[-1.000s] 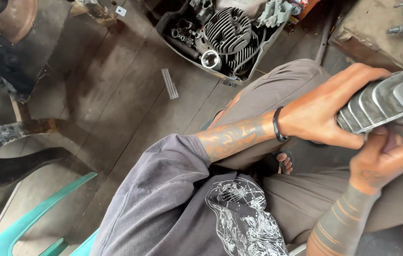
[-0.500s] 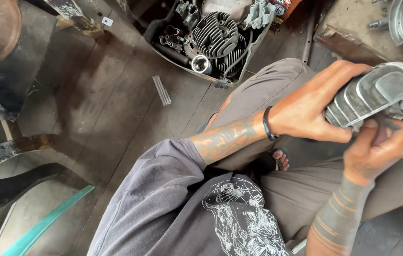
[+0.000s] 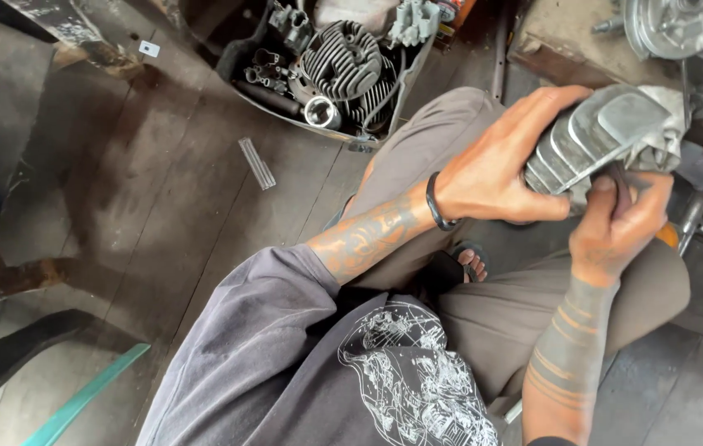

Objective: Cleaning and sanding a motorcycle engine component using sandpaper

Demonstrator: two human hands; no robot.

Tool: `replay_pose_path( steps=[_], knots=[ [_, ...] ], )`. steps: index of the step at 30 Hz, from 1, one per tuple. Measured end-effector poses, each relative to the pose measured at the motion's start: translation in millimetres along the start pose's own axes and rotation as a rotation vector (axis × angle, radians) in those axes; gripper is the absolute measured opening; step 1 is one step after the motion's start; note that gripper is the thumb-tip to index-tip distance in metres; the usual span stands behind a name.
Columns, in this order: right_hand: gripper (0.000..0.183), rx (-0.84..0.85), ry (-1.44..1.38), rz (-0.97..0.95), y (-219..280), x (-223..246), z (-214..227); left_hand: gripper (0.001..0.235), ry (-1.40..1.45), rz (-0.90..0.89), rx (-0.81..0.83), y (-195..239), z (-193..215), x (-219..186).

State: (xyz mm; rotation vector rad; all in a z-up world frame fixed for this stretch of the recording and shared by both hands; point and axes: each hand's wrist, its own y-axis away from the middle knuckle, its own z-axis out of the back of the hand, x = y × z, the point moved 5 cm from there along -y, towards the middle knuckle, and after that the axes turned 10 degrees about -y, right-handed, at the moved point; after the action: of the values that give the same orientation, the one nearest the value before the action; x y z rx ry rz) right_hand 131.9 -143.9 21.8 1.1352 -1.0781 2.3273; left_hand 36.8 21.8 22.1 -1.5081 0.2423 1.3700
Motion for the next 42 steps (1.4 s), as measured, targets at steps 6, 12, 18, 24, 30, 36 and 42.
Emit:
replay_pose_path(
  steps=[6,12,18,24,30,36,42],
  knots=[
    [0.019,0.024,-0.054,-0.078,3,-2,-4,0.089,-0.038,-0.008,-0.012,-1,3,-2],
    [0.018,0.004,0.08,0.033,3,11,-9,0.091,-0.066,-0.02,-0.016,-3,-3,2],
    [0.026,0.012,0.034,0.082,0,12,-7,0.086,-0.11,0.005,-0.039,0,-2,-8],
    [0.022,0.016,0.032,0.025,-2,3,-2,0.089,-0.089,-0.008,0.019,-4,-2,-5],
    [0.025,0.063,-0.133,-0.107,-3,-4,-4,0.089,-0.063,0.007,0.01,-4,-2,2],
    [0.023,0.078,-0.076,0.013,-1,7,-7,0.092,-0.071,0.004,0.015,-8,-4,4],
    [0.034,0.051,0.023,0.061,-2,14,-4,0.098,-0.108,0.03,0.017,-1,-10,6]
  ],
)
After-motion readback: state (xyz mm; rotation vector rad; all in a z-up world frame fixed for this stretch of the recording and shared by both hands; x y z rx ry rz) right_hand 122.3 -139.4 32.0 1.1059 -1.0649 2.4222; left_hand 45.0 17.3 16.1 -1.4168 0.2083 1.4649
